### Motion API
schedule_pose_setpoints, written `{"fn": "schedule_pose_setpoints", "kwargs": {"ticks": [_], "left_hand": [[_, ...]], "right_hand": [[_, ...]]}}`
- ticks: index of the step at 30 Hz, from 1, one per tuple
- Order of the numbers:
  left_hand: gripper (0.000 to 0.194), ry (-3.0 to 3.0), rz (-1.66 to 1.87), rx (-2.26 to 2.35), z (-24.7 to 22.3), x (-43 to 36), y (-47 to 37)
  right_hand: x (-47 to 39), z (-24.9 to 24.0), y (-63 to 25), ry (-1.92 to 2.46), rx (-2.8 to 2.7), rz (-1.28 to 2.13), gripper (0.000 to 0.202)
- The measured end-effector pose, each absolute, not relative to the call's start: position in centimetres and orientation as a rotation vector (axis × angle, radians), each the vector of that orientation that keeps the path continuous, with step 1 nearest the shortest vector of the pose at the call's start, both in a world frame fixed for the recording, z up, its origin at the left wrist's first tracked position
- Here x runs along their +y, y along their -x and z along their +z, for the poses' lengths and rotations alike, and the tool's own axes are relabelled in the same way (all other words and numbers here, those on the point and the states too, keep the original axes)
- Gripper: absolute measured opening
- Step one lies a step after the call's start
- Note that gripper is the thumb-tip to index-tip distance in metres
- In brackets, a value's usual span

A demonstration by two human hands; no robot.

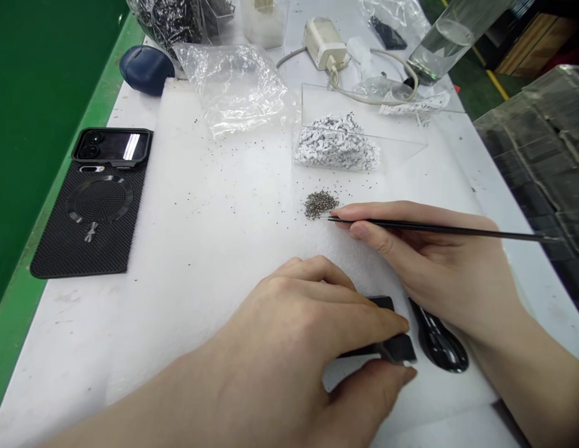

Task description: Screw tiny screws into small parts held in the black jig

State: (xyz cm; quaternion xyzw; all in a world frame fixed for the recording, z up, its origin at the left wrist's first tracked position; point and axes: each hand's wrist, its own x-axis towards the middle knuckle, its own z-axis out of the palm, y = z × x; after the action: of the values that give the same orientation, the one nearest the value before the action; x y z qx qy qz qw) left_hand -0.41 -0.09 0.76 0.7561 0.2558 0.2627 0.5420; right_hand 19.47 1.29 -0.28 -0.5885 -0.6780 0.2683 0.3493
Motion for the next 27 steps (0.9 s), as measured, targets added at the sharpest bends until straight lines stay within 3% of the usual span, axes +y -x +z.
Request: {"fn": "schedule_pose_setpoints", "kwargs": {"ticks": [14, 23, 27], "left_hand": [[0.013, -1.861, 0.644, 0.604, 0.9, -0.5, 0.8], [0.026, -1.896, 0.982, 0.782, 0.2, -0.8, 0.6], [0.023, -1.915, 0.926, 0.850, 0.2, -1.0, 0.5]], "right_hand": [[1.1, -0.4, -19.8, 1.472, -1.688, 0.715, 0.015], [-0.7, 3.1, -22.5, 1.214, -1.688, 0.676, 0.017], [-1.7, 3.4, -23.5, 1.031, -1.830, 0.870, 0.031]]}}
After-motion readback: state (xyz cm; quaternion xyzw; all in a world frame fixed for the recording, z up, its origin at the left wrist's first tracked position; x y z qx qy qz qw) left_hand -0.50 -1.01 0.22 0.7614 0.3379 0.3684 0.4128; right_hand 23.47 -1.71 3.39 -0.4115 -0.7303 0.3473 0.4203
